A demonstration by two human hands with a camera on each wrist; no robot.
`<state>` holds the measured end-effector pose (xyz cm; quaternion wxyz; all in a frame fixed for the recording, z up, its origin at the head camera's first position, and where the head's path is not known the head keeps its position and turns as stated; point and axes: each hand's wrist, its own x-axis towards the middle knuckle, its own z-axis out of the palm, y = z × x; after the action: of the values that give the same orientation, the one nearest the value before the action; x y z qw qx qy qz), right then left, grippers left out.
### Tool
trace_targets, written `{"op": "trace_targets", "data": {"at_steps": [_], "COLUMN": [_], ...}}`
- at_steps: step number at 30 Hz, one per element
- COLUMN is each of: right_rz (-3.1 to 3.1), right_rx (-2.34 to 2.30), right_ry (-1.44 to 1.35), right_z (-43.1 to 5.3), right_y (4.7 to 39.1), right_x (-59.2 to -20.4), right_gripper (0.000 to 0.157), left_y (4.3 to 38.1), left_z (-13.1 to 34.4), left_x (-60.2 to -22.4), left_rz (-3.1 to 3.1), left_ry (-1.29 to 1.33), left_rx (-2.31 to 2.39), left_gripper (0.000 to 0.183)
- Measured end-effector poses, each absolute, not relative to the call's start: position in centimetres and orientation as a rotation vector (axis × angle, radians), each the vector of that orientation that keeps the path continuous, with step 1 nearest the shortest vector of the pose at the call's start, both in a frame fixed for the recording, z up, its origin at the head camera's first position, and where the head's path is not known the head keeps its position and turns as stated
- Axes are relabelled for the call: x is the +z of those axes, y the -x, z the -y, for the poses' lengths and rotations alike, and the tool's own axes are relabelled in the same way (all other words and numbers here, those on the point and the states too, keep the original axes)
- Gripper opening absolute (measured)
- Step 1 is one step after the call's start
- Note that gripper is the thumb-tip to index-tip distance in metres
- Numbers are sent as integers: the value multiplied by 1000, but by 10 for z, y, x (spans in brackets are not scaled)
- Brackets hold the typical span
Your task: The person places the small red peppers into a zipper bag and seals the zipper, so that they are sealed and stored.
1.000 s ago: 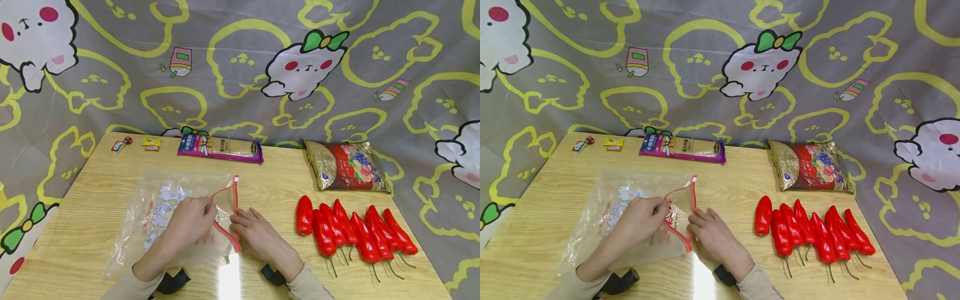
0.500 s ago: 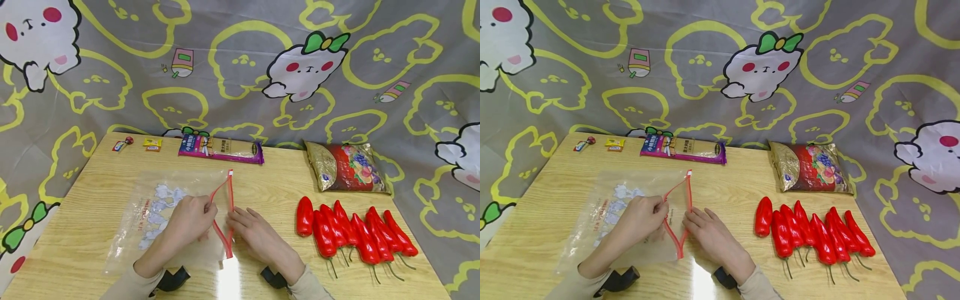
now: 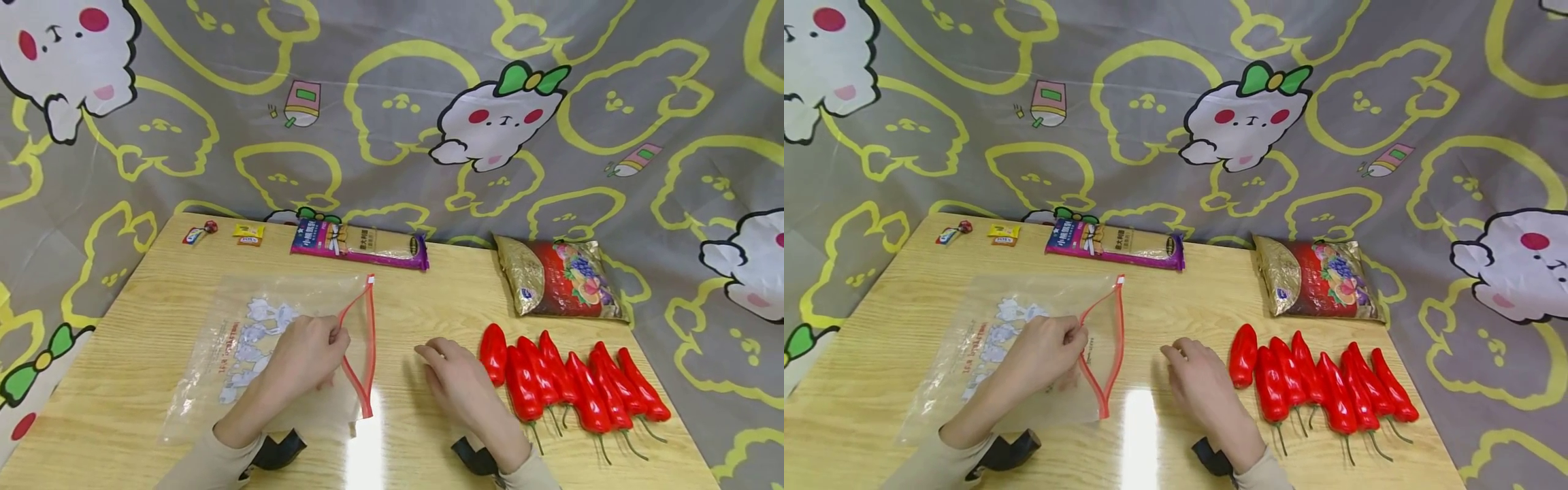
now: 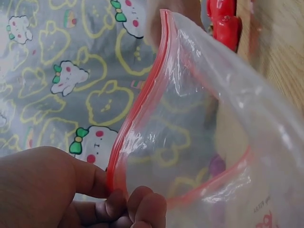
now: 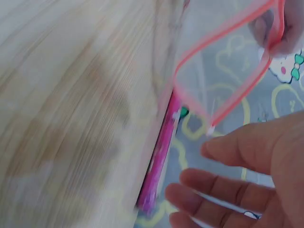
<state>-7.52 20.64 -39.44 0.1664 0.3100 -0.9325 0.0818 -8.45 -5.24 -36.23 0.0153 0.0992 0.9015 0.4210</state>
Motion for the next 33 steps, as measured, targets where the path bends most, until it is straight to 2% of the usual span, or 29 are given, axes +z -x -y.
{"op": "trace_targets", "data": {"at_steps": [7, 14, 19, 33], "right_rz": [2584, 2776, 2876, 2776], "right_rx": [82, -49, -75, -2], "right_ry": [-470, -158, -101, -209], "right_z": [-253, -272, -276, -271], "right_y": [74, 74, 74, 74], "right_x": [-395, -399, -406, -408], "right_gripper": [17, 34, 41, 35], "left_y": [84, 84, 85, 85], "left_z": [52, 52, 52, 51], "left_x": [-364, -365, -365, -365], "left_rz": [-2848, -2867, -2874, -2874], "left_ry": [-357, -374, -380, -384], "left_rx": [1258, 1235, 1223, 1235], "left_gripper": [32, 32, 32, 31]}}
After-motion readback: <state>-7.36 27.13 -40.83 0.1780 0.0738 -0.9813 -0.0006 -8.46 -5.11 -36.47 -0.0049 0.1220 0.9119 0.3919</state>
